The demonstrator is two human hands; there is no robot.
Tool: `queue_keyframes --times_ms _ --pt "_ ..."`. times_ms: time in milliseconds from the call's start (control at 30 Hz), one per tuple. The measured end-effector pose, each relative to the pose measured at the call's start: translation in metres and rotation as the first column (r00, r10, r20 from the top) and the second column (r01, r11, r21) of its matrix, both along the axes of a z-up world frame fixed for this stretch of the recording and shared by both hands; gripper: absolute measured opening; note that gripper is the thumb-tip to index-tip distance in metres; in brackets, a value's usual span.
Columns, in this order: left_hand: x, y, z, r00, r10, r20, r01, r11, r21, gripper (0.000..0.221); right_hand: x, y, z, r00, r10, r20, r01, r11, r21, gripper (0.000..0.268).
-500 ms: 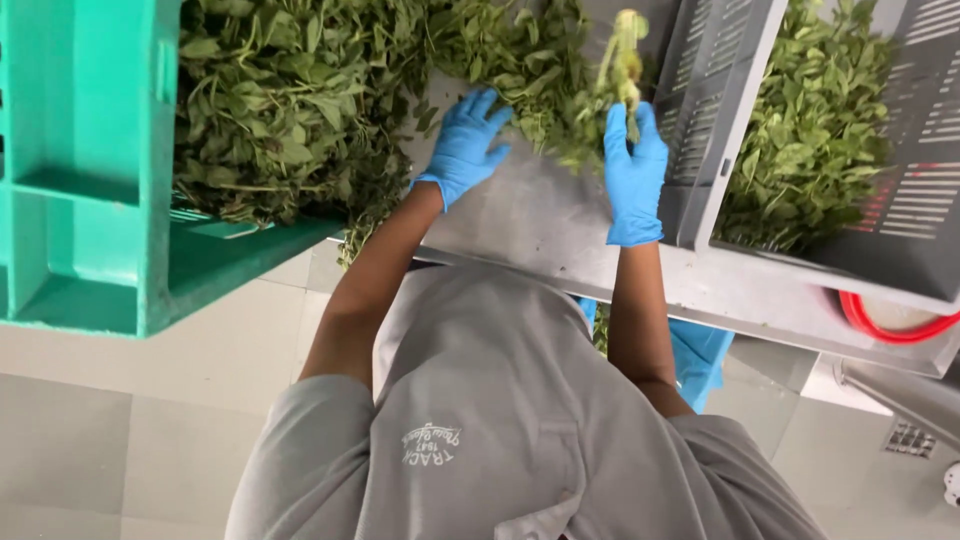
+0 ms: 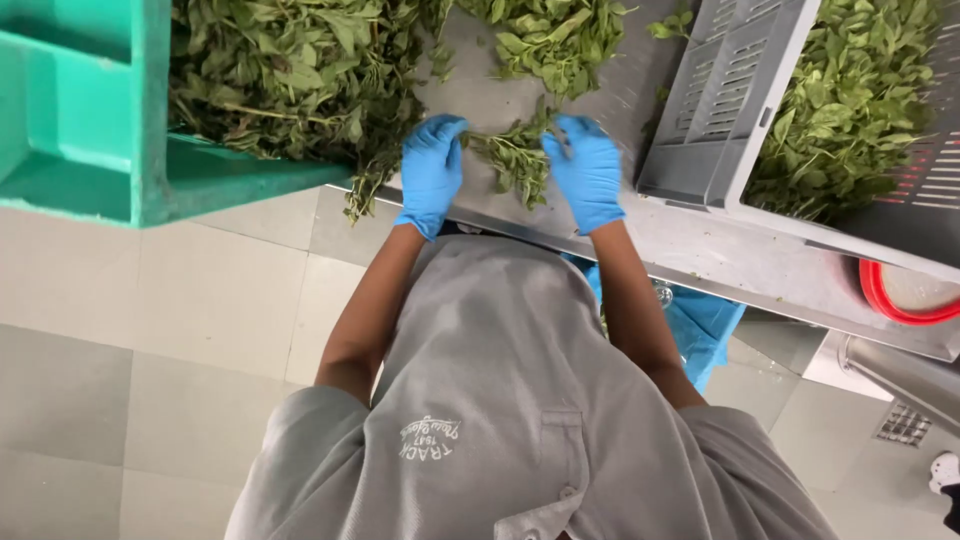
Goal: The person strips green leaves from herb stems by hand at a stainless steel table, discarding stems and placing the picked leaves into gray plastic crates beside the work area, working through piles of harvested herbs one stem at a time.
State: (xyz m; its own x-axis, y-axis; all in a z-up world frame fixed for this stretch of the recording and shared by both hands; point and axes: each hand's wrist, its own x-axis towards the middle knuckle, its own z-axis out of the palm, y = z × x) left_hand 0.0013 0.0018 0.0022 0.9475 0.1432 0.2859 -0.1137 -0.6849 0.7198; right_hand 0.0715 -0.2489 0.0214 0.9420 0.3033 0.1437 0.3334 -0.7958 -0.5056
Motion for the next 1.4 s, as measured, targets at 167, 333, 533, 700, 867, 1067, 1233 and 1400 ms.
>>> queue_keyframes --times_ms 167,333,533,700,867,1067,1233,1400 --pt "0.031 -0.007 -0.024 0.985 -0.169 0.018 0.151 0.920 0.360 0.024 -0.004 0.034 0.001 0.954 0.238 0.183 -0.224 0.970 -0.095 0.056" --pt "0.048 -0.023 -0.072 0.950 -0.260 -0.172 0.307 0.688 0.658 0.008 -0.005 0.016 -0.017 0.964 0.188 -0.186 -0.191 0.982 0.004 0.033" --pt "0.028 -0.035 -0.006 0.947 -0.304 -0.103 0.312 0.947 0.072 0.016 -0.020 -0.011 0.079 0.966 0.032 0.257 -0.111 0.947 0.301 0.038" --pt "0.019 -0.053 0.012 0.988 -0.152 -0.033 0.145 0.978 -0.147 0.017 -0.043 -0.041 0.033 0.916 -0.395 -0.062 0.384 0.823 0.418 0.032" --pt "0.011 -0.071 0.037 0.995 -0.094 -0.032 0.083 0.967 -0.243 0.019 -0.071 -0.004 0.134 0.900 -0.263 0.348 0.193 0.956 0.223 0.028" --pt "-0.001 -0.096 0.046 0.982 -0.183 0.035 0.186 0.954 -0.236 0.015 -0.067 0.005 0.104 0.948 -0.309 0.073 0.291 0.937 0.195 0.024" --pt "-0.002 -0.108 0.038 0.973 -0.220 0.074 0.232 0.939 -0.254 0.018 -0.009 -0.024 -0.011 0.957 -0.289 0.002 0.284 0.942 0.180 0.028" --pt "0.005 -0.117 0.003 0.965 -0.225 0.134 0.246 0.954 -0.172 0.020 -0.080 0.131 -0.128 0.885 0.037 -0.465 0.134 0.935 0.329 0.014"
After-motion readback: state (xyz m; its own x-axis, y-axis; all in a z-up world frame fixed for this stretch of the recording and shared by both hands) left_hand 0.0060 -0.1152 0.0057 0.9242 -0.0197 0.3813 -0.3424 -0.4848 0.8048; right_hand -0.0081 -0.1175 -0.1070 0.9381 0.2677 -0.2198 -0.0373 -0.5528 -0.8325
